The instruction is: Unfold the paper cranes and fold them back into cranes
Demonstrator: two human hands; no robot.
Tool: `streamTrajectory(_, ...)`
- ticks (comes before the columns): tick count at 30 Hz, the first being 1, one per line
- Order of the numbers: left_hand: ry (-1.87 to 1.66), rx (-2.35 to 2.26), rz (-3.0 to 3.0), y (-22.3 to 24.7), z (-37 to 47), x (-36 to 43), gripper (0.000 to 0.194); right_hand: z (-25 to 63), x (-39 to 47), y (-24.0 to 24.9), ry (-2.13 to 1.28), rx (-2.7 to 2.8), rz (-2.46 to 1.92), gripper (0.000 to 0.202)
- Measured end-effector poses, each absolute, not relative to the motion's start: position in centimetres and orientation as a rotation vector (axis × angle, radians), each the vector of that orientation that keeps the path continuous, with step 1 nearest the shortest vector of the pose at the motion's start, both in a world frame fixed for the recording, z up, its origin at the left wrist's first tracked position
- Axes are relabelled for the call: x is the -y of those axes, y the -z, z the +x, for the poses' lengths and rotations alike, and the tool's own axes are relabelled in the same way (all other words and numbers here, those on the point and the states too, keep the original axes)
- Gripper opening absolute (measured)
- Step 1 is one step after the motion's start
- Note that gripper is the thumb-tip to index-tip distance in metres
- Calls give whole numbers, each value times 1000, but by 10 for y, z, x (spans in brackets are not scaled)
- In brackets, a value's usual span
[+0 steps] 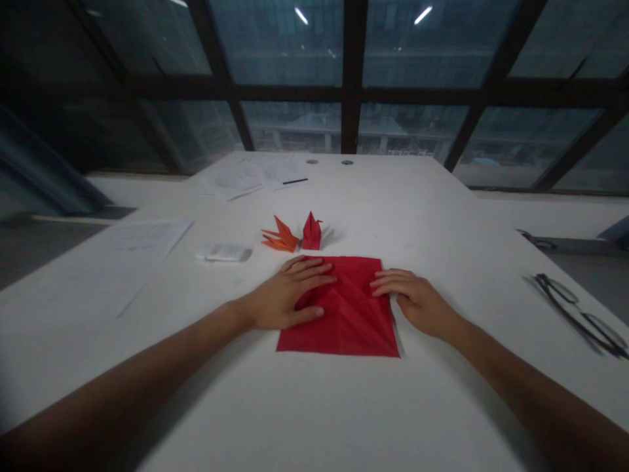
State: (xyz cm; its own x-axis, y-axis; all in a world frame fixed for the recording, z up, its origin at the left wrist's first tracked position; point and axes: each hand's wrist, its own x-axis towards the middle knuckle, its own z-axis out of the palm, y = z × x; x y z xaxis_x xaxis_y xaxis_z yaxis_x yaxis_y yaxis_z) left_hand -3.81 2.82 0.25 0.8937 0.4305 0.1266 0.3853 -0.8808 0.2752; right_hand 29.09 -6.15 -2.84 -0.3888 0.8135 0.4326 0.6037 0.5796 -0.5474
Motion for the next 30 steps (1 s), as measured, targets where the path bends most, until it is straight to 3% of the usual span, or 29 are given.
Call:
streamTrajectory(13, -388, -629, 2573, -7, -42, -34, 42, 285, 68, 19, -391, 2196, -1164, 25)
streamTrajectory(15, -434, -597, 2501, -7, -43, -35, 44, 284, 68, 19, -384, 2064, -1297, 25)
streamTrajectory(20, -478, -497, 2369, -7, -45, -36, 72, 283, 66, 24, -413, 1764, -1613, 30)
streamTrajectory(30, -450, -410, 2385, -7, -49, -41, 66, 283, 62, 30, -276, 1782, -1632, 38)
